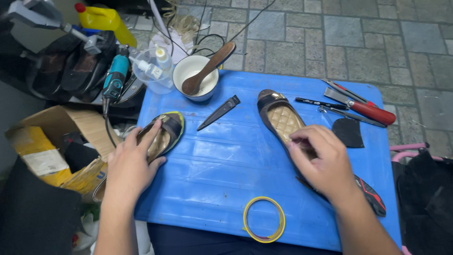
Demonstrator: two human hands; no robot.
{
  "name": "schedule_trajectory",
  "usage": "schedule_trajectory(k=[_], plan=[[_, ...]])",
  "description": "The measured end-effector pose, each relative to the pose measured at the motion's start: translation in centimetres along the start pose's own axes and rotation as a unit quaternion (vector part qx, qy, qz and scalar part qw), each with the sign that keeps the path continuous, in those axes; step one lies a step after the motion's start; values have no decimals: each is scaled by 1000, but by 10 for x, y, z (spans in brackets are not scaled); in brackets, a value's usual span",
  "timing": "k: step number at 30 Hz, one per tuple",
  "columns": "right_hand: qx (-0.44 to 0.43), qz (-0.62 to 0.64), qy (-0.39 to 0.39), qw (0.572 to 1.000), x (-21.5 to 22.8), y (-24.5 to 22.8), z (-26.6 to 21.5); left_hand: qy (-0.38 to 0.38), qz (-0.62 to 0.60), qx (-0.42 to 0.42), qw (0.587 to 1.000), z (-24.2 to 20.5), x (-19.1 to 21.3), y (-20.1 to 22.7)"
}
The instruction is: The person applies yellow masking tape along the perimeter of a shoe sole, pressing it down to secure it. They repeat the process on a second shoe sole, wrapping the tape around the edges and smoothing it in place.
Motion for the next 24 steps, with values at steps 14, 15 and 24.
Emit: schedule_trajectory(k=[14,15,24], plan=[[-277,-82,-34,957,1,80,12,87,-325,22,941,-40,-10,95],[-290,-85,-46,952,0,85,12,-26,-389,53,920,-49,-31,113],[-258,-78,-74,960,-9,95,14,34,-295,-60,953,-61,-45,152]])
Point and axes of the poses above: each hand's wrist, its own z-axis towards the middle knuckle, its own x-axis out of the back of the hand, y = z × x, the point moved 7 cm from there along z, towards the middle knuckle, and after that the axes turned 15 degrees about -x, right-handed, at the moved point
